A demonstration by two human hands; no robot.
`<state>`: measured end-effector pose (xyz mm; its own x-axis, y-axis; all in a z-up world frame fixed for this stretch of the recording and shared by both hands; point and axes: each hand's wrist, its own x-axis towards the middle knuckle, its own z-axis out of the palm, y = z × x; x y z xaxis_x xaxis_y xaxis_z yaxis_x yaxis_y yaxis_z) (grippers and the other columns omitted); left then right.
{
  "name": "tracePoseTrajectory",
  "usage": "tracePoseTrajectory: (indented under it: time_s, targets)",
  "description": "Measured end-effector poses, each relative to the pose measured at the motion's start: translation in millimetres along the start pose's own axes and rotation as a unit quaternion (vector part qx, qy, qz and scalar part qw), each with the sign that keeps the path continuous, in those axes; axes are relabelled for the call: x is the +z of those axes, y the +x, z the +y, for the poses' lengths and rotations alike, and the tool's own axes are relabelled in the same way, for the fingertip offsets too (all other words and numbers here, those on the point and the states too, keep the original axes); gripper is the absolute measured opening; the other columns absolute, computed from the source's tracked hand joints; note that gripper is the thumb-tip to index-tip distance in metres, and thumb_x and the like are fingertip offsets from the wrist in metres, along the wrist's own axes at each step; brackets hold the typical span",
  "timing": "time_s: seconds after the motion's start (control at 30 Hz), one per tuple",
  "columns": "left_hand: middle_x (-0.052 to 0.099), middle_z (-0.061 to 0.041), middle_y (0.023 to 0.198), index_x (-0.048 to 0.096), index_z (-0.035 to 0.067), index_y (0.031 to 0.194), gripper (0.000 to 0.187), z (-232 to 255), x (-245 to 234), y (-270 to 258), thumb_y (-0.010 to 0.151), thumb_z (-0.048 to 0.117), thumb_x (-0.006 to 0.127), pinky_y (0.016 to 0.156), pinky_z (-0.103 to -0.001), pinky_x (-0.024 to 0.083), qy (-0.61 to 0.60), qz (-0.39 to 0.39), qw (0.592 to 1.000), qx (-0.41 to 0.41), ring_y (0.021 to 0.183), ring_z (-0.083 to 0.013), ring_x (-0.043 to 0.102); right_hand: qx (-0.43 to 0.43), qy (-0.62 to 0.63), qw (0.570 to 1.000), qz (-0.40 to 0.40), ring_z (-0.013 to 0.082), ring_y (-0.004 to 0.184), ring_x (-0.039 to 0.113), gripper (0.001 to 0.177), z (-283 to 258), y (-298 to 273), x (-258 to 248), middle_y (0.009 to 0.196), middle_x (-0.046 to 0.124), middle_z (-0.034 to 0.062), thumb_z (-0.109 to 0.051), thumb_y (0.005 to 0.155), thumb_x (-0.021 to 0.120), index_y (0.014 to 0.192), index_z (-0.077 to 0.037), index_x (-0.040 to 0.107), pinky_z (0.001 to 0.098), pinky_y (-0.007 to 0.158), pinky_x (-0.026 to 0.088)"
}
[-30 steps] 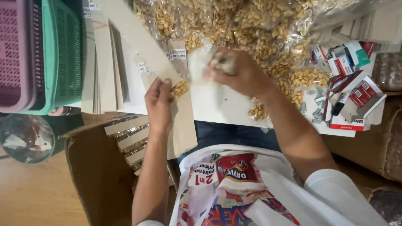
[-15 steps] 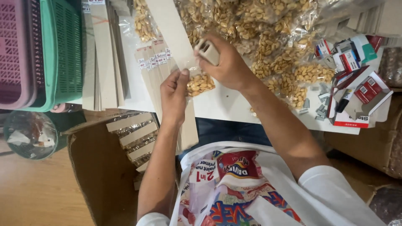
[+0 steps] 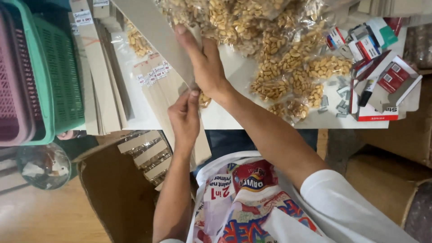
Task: Stapling small plastic bags containing nuts onto cardboard display strips at a fast pace.
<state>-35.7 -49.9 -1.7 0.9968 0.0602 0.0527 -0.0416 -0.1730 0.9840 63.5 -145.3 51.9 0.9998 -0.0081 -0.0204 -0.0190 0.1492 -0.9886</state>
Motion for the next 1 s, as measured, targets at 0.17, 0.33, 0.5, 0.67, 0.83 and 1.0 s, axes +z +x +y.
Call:
tracePoseTrajectory:
  time_s: [0.17,0.33,0.5,0.67,0.83,1.0]
  targets:
    - [0.065,-0.006,0.087,0.067,0.009,0.088,0.039,-30,4,-6,0.109,0.032,0.045,0.071,-0.03,0.047,0.023,0.067,0.997,-0.023,0.083,-0.0172,0.06,-0.129,-0.278,0.949,-0.078,0.0055,0.048,0.033,0.035,68,5,-52,0.061,0.038,-0.0082,-0.044,0.102,0.063,0.084,-0.016,0.053,0.0222,0.037,0.03]
    - [0.049,-0.01,0.137,0.045,0.007,0.138,0.055,-10,-9,4,0.094,0.037,0.06,0.105,-0.036,0.043,-0.213,0.165,0.917,-0.293,0.128,-0.022,0.049,-0.208,-0.652,0.726,-0.071,0.0317,0.102,0.056,0.039,113,21,-106,0.107,0.066,0.0084,0.004,0.087,0.059,0.119,-0.015,0.067,0.0525,0.085,0.04]
    - [0.058,0.001,0.081,0.056,0.015,0.094,0.011,-11,-17,16,0.103,0.021,0.06,0.07,-0.024,0.047,-0.309,0.176,0.907,-0.226,0.084,-0.012,0.061,-0.389,-0.607,0.692,-0.042,0.023,0.086,0.054,0.031,88,24,-108,0.09,0.067,0.0027,0.006,0.07,0.074,0.096,-0.009,0.075,0.0351,0.073,0.044]
    - [0.068,-0.008,0.121,0.034,0.006,0.159,0.083,1,-15,26,0.088,0.034,0.065,0.099,-0.03,0.049,-0.259,0.156,0.882,-0.362,0.103,-0.0177,0.066,-0.094,0.013,0.913,-0.396,0.0192,0.076,0.068,0.008,36,25,-116,0.086,0.065,0.008,-0.008,0.103,0.062,0.095,-0.009,0.061,0.0346,0.076,0.067]
    - [0.069,-0.009,0.112,0.057,0.009,0.129,0.042,0,-8,27,0.094,0.033,0.059,0.088,-0.031,0.054,-0.324,0.115,0.873,-0.345,0.103,-0.0205,0.066,-0.073,-0.239,0.921,-0.299,0.0164,0.076,0.06,0.013,36,22,-84,0.083,0.061,0.0022,-0.014,0.093,0.072,0.089,-0.009,0.061,0.0327,0.069,0.048]
    - [0.061,-0.021,0.142,0.05,0.0,0.144,0.089,15,-8,28,0.082,0.064,0.043,0.11,-0.038,0.051,-0.367,0.091,0.857,-0.349,0.133,-0.0303,0.059,-0.015,-0.292,0.935,-0.198,0.0104,0.065,0.045,0.025,39,16,-69,0.067,0.051,-0.0036,-0.017,0.091,0.07,0.073,-0.015,0.052,0.0328,0.06,0.032]
